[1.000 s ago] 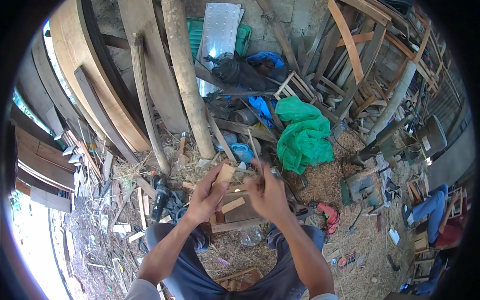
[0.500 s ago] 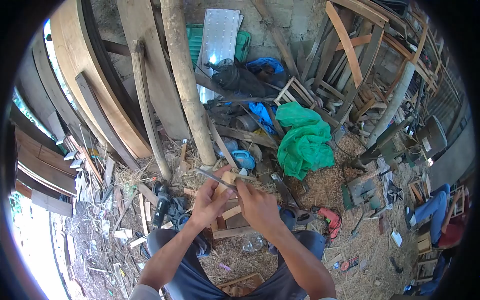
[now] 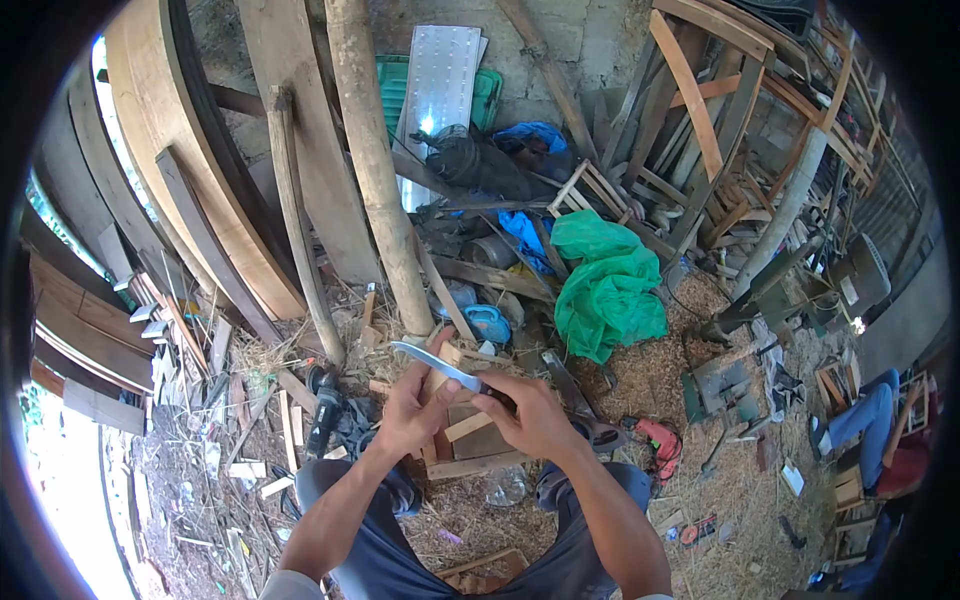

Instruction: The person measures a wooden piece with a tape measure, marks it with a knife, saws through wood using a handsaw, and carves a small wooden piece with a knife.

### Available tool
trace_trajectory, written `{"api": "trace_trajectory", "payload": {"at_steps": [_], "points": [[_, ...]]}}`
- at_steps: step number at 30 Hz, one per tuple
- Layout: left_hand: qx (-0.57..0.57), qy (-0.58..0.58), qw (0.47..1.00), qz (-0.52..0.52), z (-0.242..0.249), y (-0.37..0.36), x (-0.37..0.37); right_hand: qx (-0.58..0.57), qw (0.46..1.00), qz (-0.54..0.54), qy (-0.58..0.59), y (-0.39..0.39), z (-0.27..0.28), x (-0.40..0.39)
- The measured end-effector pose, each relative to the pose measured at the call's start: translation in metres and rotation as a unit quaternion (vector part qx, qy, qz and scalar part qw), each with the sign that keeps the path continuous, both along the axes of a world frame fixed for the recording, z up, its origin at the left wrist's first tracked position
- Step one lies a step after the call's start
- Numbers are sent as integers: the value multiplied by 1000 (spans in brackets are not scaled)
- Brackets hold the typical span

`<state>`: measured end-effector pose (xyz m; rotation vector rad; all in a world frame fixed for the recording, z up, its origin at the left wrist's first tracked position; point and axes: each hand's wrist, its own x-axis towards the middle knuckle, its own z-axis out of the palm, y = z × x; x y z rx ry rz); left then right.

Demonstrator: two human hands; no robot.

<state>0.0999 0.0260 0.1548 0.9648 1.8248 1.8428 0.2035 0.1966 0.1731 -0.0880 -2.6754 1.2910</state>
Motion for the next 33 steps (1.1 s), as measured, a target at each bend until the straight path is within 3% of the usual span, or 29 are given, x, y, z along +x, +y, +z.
{"api": "trace_trajectory", "payload": {"at_steps": [3,9,12,15,18,20,21,23,27,30,33], "points": [[-49,35,998,13,-3,3,-3,-18,995,-7,98,2,-13,-5],[-38,89,995,-16,2,4,-11,24,1000,0,7,4,8,-5],[-58,24,996,-67,5,0,-11,1,999,-34,34,2,8,-3],[-100,-6,993,-68,5,-2,-14,18,996,34,79,8,0,-5],[-135,-10,987,-85,3,-4,-12,-9,999,43,-1,6,-1,-3],[-53,194,979,-24,-10,1,-13,-21,992,59,110,5,-9,-6],[-55,192,980,-25,-7,0,-10,-23,992,58,108,4,-7,-6],[-92,18,994,-54,5,-2,-5,-60,995,58,45,0,-2,-6],[-41,79,995,-47,0,1,-11,-29,988,68,139,1,-12,-10],[-65,157,985,-35,-1,2,-12,-156,987,46,-19,2,1,-6],[-151,90,982,-62,-4,8,-11,-81,996,33,32,2,2,-7]]}}
